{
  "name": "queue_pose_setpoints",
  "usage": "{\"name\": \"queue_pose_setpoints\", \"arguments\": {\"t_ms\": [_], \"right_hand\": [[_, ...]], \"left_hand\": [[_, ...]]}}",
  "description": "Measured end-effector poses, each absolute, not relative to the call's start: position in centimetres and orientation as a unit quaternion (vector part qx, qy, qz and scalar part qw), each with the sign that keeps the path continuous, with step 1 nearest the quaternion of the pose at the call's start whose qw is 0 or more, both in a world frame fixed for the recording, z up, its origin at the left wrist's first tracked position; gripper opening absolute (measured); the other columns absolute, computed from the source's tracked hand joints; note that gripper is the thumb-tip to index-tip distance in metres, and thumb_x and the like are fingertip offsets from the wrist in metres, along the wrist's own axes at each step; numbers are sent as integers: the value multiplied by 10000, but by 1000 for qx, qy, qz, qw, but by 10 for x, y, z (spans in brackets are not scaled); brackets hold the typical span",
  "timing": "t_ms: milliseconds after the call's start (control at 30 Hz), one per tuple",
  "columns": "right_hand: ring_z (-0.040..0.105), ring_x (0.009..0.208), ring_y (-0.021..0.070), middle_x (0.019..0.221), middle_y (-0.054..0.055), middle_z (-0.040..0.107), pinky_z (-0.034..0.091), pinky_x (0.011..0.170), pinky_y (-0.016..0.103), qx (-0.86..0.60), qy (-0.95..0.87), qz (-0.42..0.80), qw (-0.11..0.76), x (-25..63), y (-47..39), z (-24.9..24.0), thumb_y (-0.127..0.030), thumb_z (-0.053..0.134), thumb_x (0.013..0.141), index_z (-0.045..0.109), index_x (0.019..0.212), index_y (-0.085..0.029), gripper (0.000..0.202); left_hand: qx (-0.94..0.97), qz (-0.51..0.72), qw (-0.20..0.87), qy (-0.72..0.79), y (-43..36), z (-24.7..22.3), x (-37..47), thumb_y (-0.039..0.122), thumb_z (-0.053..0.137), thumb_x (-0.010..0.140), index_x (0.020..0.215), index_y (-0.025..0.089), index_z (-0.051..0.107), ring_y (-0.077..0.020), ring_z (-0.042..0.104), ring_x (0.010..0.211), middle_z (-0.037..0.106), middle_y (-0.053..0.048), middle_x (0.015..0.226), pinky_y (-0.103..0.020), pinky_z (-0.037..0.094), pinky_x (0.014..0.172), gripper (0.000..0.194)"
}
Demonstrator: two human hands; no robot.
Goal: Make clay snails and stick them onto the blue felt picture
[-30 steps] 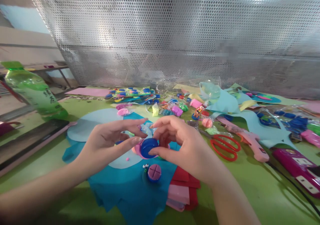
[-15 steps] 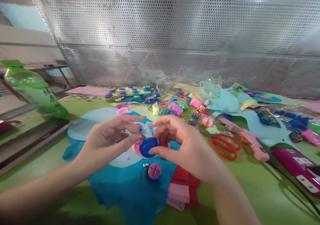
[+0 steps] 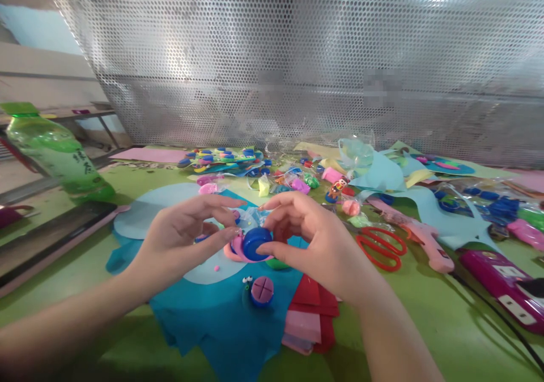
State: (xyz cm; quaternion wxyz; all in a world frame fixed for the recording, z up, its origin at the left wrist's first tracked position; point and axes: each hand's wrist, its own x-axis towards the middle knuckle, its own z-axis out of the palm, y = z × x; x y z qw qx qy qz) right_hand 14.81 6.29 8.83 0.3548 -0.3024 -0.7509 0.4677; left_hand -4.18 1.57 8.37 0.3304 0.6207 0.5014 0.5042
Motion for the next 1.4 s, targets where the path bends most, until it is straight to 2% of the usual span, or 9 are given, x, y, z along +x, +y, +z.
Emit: {"name": "queue_pose_setpoints", "arguments": {"t_ms": [333, 567, 700, 800, 1100, 1267, 1400], "right_hand": [[599, 764, 148, 846, 12, 604, 529, 640, 263, -307, -759, 459, 345, 151, 68, 88, -257, 682, 709, 514, 995, -231, 333], [606, 885, 216, 947, 64, 641, 486, 747, 351, -443, -753, 389, 291, 164, 90, 83, -356, 677, 696, 511, 984, -204, 366], [625, 800, 211, 881, 69, 665, 461, 681, 322, -517, -739, 362, 235, 168, 102, 73, -313, 651, 709, 528, 926, -182, 282], [625, 732, 192, 851, 77, 672, 441, 617, 287, -559, -720, 353, 211, 167, 109, 67, -265, 638, 712, 522, 899, -163, 243], [624, 633, 146, 805, 60, 679, 432, 536, 227, -586, -692, 365, 211, 169, 121, 54, -213, 617, 742, 512, 879, -154, 182], [606, 579, 152, 680, 52, 656, 436, 545, 240, -591, -690, 360, 214, 167, 129, 46, -170, 608, 735, 530, 813, -142, 114], [617, 612, 165, 706, 63, 668, 441, 570, 255, -582, -694, 361, 221, 166, 127, 47, -163, 601, 735, 542, 791, -146, 83]], "left_hand": [[617, 507, 317, 511, 14, 84, -44, 306, 633, 734, 1015, 200, 599, -99, 563, 535, 642, -6, 756, -179, 481, 426, 303], [616, 528, 306, 498, 27, 83, -53, 302, 519, 826, 994, 186, 581, -118, 591, 630, 642, -23, 741, -168, 435, 462, 213], [619, 513, 304, 512, 29, 83, -53, 294, 506, 834, 985, 171, 575, -85, 531, 516, 642, -33, 768, -179, 419, 449, 207], [622, 509, 297, 514, 30, 83, -52, 284, 504, 830, 947, 156, 582, -92, 549, 555, 635, -44, 786, -180, 436, 471, 190], [642, 503, 288, 502, 39, 71, -57, 311, 503, 822, 955, 158, 576, -158, 614, 721, 636, -46, 768, -199, 455, 497, 216], [647, 490, 291, 506, 40, 69, -57, 308, 499, 823, 953, 169, 577, -156, 616, 716, 646, -45, 775, -199, 458, 503, 205], [653, 476, 290, 512, 41, 69, -57, 303, 489, 823, 951, 172, 577, -156, 613, 712, 650, -46, 793, -205, 455, 508, 203]]}}
